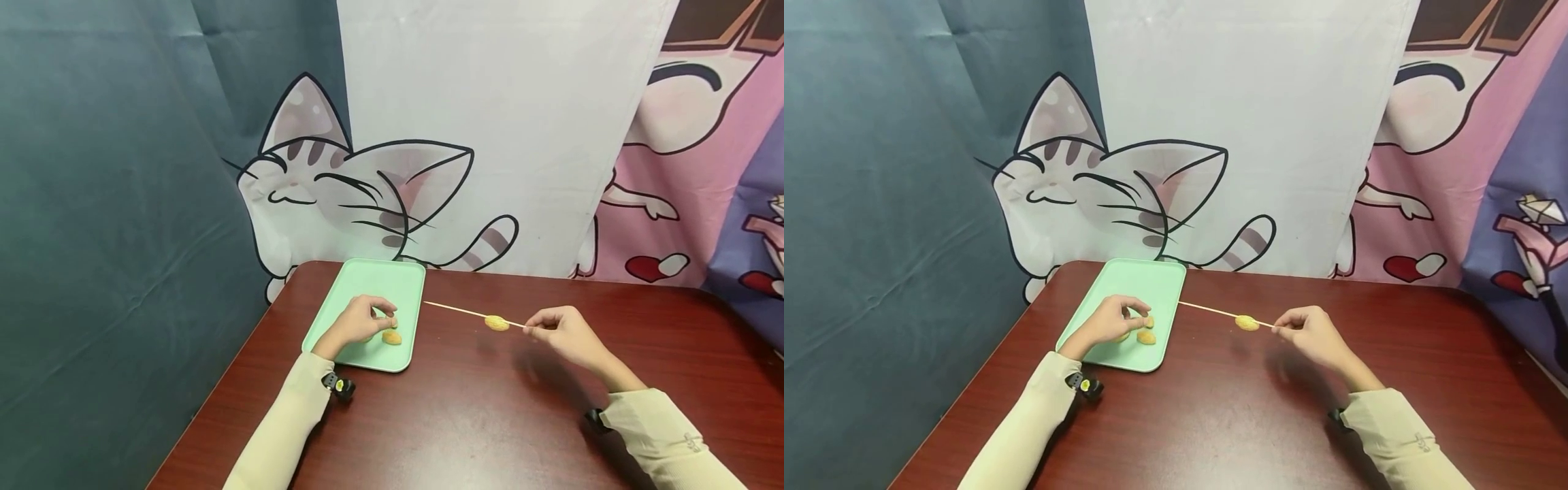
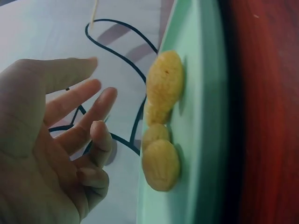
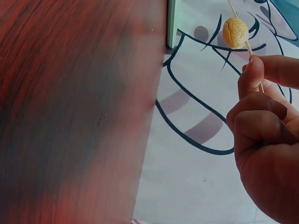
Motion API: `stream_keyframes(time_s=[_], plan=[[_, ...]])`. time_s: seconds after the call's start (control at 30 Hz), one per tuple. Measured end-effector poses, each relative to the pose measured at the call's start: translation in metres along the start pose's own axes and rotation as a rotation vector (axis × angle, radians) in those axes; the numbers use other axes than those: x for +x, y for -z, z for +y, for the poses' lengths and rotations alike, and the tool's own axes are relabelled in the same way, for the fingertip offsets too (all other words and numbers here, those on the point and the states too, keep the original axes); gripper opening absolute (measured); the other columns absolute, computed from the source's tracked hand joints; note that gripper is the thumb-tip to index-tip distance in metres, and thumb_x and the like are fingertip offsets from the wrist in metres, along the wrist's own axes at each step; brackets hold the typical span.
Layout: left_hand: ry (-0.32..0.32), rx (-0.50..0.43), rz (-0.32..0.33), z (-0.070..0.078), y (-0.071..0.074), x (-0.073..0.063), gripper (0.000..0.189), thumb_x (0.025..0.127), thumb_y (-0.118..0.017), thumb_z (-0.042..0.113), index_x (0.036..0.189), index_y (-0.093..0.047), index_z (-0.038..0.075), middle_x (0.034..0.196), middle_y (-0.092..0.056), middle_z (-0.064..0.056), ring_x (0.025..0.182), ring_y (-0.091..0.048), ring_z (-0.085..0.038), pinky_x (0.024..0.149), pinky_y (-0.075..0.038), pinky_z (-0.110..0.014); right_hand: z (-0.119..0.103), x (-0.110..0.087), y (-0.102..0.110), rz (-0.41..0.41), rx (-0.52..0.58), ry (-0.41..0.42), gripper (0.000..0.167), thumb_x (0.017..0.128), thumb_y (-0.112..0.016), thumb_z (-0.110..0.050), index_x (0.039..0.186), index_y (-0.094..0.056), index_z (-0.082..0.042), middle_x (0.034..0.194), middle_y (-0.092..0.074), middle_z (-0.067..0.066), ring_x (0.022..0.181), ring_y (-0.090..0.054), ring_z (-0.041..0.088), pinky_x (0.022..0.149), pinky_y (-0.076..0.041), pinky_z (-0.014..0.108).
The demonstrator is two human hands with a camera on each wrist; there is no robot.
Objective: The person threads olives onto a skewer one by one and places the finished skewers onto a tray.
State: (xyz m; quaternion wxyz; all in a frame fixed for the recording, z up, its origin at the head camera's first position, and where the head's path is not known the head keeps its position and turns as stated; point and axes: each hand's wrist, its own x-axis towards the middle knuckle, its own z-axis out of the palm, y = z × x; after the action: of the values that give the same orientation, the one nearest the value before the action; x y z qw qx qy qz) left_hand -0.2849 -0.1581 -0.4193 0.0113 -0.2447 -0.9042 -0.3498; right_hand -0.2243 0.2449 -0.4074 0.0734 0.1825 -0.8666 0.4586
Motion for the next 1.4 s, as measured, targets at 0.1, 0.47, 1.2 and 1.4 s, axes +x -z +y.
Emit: stream_keyframes(time_s=[0.1,0.47,1.2,1.4], plan=[[0.028,0.041,-0.054,-0.002,-0.002,-0.002,0.025,0.084,-0.079,0.018,0.108,-0.076,0.01,0.099,-0.073,0.002,0.086,-0.063,-0.018,0.075,-0.051,-0.033,0.0,-0.001,0.0,0.007,-0.004,0.002,0.005,0.082,-0.071,0.006,0.084,-0.074,0.002,0.066,-0.065,0.01,0.057,-0.052,0.005,0.048,-0.044,0.023],[0.088,0.243,-0.116,-0.005,-0.013,-0.009,0.035,0.076,-0.087,0.018,0.109,-0.076,0.021,0.107,-0.073,0.008,0.107,-0.064,-0.015,0.087,-0.053,-0.045,0.003,-0.005,-0.002,0.002,-0.013,-0.017,0.005,0.085,-0.071,0.003,0.084,-0.074,0.0,0.063,-0.062,0.006,0.055,-0.048,0.004,0.047,-0.042,0.023],[-0.094,-0.013,0.055,0.011,-0.017,-0.002,0.021,0.084,-0.08,0.025,0.103,-0.076,0.017,0.085,-0.071,0.01,0.07,-0.056,-0.009,0.061,-0.046,-0.025,-0.011,-0.013,0.012,0.012,-0.004,0.025,0.007,0.085,-0.073,0.0,0.08,-0.073,-0.005,0.062,-0.061,-0.003,0.055,-0.048,0.003,0.046,-0.041,0.023],[-0.165,-0.145,0.159,0.026,-0.017,0.004,0.02,0.085,-0.08,0.021,0.102,-0.076,0.013,0.087,-0.072,0.005,0.068,-0.054,-0.01,0.056,-0.043,-0.023,-0.015,-0.017,0.019,0.011,-0.002,0.051,0.007,0.085,-0.073,0.0,0.081,-0.074,-0.006,0.061,-0.059,0.0,0.054,-0.047,0.004,0.044,-0.04,0.025]])
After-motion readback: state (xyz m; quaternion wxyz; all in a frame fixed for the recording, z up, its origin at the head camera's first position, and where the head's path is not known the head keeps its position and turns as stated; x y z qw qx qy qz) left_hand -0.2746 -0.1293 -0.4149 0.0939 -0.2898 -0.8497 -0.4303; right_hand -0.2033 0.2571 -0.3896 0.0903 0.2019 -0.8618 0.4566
